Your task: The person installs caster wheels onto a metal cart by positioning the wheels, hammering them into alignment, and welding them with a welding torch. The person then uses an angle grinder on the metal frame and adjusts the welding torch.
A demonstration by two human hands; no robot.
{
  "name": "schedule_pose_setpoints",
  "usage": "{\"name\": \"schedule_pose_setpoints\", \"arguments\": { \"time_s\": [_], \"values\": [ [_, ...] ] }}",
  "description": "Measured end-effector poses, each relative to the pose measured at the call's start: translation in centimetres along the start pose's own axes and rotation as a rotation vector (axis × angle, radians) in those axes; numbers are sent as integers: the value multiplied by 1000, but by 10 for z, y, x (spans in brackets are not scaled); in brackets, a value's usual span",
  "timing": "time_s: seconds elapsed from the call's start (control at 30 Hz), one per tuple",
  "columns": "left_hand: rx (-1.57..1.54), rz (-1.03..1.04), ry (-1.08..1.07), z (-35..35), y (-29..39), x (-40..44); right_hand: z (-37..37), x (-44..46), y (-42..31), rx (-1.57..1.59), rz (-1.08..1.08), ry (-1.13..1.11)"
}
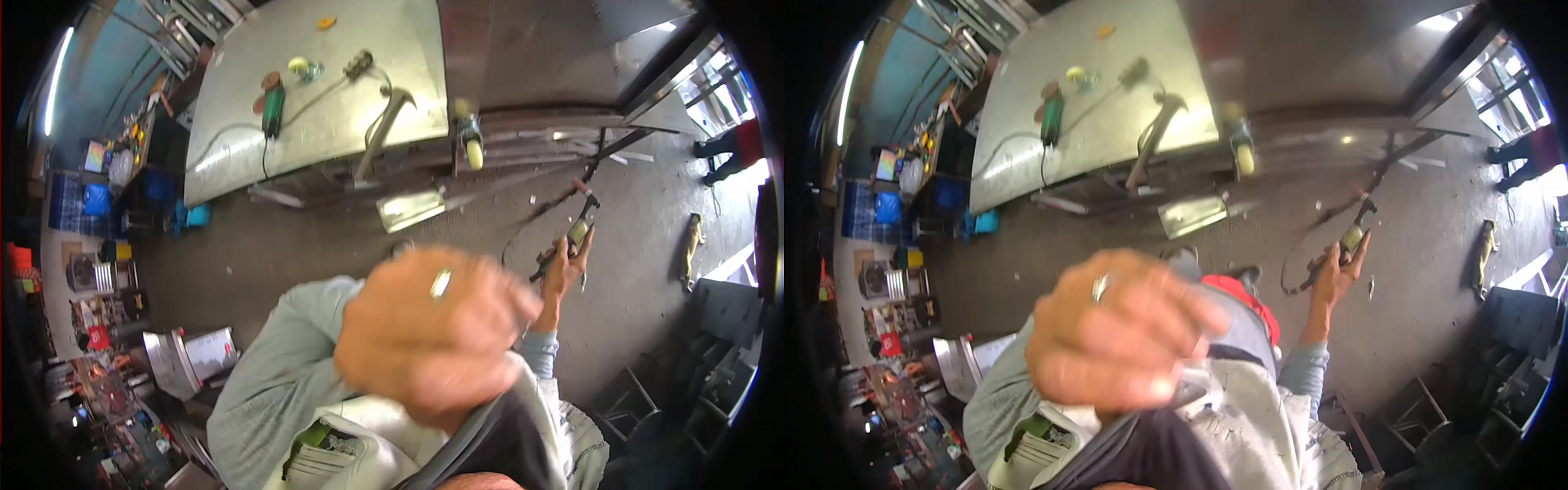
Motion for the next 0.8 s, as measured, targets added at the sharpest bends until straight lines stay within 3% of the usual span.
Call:
{"name": "schedule_pose_setpoints", "arguments": {
  "time_s": [0.17, 0.2, 0.43, 0.47, 0.67, 0.73, 0.8],
  "values": [
    [27, -86, -202, 1, -23, 14, -2, 3, -49, 5, 66, -35],
    [4, -57, -283, -5, -28, 18, 8, 2, -18, 90, 32, 14],
    [-53, -121, -262, -2, -42, -15, -52, -9, 47, -29, 95, 61],
    [-64, -111, -253, -3, -36, 2, -53, -8, 15, -38, 95, 61],
    [-86, -43, -148, -6, -35, -1, -54, -10, 16, -56, 126, 41],
    [-175, 18, -355, -31, -40, 3, -51, -8, 14, -38, 153, -22],
    [-187, -144, -435, -44, -39, 1, -41, -9, 11, -28, 153, -68]
  ]
}}
Point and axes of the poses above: each hand's wrist, its own x-axis towards the middle knuckle, its own z-axis out of the palm, y = z × x, the point moved 1 cm from there along x, towards the middle knuckle, and after that the axes turned 7 degrees about x, right-handed, at the moved point
